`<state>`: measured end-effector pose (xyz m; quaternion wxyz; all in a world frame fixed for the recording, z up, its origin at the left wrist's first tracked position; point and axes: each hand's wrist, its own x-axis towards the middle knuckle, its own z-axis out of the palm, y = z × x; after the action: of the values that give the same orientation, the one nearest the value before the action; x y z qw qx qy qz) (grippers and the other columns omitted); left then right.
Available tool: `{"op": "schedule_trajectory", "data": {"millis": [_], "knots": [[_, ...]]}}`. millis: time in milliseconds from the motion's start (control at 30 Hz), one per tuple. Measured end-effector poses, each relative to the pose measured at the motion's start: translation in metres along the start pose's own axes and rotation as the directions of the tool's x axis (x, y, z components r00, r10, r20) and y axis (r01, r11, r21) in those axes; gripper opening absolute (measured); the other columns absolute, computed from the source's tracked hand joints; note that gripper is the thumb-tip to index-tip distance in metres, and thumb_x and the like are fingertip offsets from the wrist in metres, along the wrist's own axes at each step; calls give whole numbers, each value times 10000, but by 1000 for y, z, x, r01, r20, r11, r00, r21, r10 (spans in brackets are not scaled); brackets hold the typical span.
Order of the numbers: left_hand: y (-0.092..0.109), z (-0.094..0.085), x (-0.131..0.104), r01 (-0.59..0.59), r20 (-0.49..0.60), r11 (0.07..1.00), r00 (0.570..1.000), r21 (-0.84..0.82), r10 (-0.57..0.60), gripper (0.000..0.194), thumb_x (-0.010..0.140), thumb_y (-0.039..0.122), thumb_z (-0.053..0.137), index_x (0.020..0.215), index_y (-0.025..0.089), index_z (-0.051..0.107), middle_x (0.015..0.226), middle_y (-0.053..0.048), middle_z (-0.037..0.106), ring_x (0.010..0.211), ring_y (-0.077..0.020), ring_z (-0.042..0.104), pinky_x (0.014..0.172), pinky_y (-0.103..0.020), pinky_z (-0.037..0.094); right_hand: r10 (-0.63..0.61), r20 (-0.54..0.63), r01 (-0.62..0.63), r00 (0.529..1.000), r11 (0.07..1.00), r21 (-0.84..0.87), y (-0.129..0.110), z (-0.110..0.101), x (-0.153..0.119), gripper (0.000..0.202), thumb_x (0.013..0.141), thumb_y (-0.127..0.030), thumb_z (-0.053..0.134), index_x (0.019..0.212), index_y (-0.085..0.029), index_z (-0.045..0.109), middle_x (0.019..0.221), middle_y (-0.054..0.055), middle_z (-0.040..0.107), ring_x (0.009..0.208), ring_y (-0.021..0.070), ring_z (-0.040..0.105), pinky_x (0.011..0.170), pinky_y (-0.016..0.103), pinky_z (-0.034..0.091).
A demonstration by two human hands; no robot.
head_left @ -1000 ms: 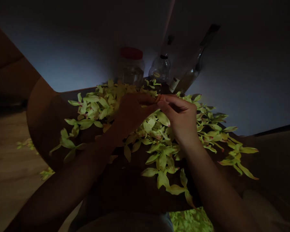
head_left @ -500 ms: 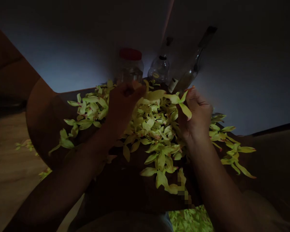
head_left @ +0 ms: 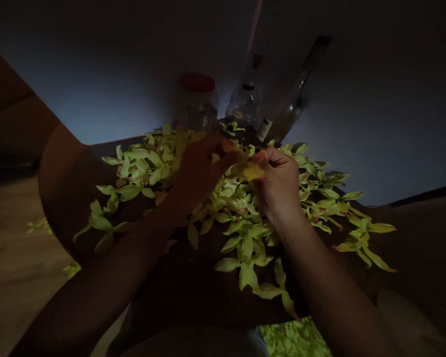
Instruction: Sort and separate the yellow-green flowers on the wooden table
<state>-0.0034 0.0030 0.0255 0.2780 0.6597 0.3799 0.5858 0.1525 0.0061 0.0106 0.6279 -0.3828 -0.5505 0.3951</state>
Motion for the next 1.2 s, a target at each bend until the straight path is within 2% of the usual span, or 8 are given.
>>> {"op": "schedule_trajectory", "data": {"millis": [300, 500, 633, 700, 800, 933, 1033, 1200], "knots": [[-10, -21, 17, 145, -359, 989, 923, -13, -140, 172, 887, 235, 699, 743, 244, 605, 842, 14, 699, 833, -170, 623, 738, -354, 532, -144, -79, 142, 986, 989, -28, -4, -28, 22, 429, 897, -537, 672, 703, -243, 426, 679, -17, 358, 569, 132, 380, 546, 311, 378], [-12, -22, 16, -51, -245, 992, 966, 114, 78, 121, 911, 242, 633, 1020, 297, 640, 1001, 13, 729, 905, -180, 669, 792, -361, 575, -243, -23, 223, 970, 919, -326, -6, -34, 24, 395, 825, -353, 797, 1171, -285, 619, 1100, 36, 632, 958, 195, 631, 883, 378, 533], [-8, -38, 18, -260, -134, 940, 946, 222, 294, 459, 942, 213, 584, 1368, 335, 468, 1435, -28, 569, 1192, -197, 627, 812, -331, 566, -106, 306, 276, 946, 758, -591, -9, -41, 21, 549, 897, -489, 706, 1384, -289, 551, 1498, 106, 514, 1371, 302, 509, 1122, 498, 434], [-9, -48, 19, -280, 14, 882, 955, 378, 297, 482, 954, 288, 627, 1410, 315, 474, 1515, -55, 502, 1289, -229, 574, 938, -359, 547, 43, 508, 324, 860, 723, -610, -10, -40, 18, 601, 872, -523, 727, 1391, -266, 565, 1541, 118, 483, 1444, 327, 442, 1161, 514, 402], [-20, -56, 21, -307, 318, 766, 938, 564, 141, 651, 819, 434, 820, 1396, 283, 559, 1560, -98, 469, 1413, -335, 457, 1170, -494, 395, 96, 656, 435, 749, 676, -595, -6, -32, 12, 552, 839, -399, 792, 1333, -221, 621, 1456, 140, 554, 1390, 321, 499, 1134, 480, 427], [-43, -54, 21, -307, 537, 735, 839, 605, -91, 585, 726, 319, 874, 1269, 227, 680, 1416, -141, 600, 1310, -380, 549, 1114, -541, 430, 8, 664, 486, 748, 674, -556, 2, -24, 10, 121, 932, -161, 622, 942, -190, 739, 1017, 78, 713, 934, 209, 680, 844, 338, 510], [-53, -49, 21, -312, 563, 760, 822, 570, -84, 297, 895, 252, 642, 1175, 220, 738, 1218, -112, 699, 1110, -286, 665, 979, -415, 518, -60, 594, 471, 803, 675, -568, 4, -28, 13, 214, 893, -75, 562, 863, -186, 743, 919, 58, 724, 838, 193, 673, 750, 306, 478], [-49, -48, 21, -249, 361, 802, 931, 543, 45, 254, 920, 322, 587, 1022, 211, 791, 1050, -84, 763, 931, -246, 709, 856, -324, 531, -186, 484, 477, 855, 649, -593, -3, -37, 19, 211, 907, -111, 565, 921, -193, 759, 913, 61, 732, 846, 206, 681, 749, 303, 467]]}}
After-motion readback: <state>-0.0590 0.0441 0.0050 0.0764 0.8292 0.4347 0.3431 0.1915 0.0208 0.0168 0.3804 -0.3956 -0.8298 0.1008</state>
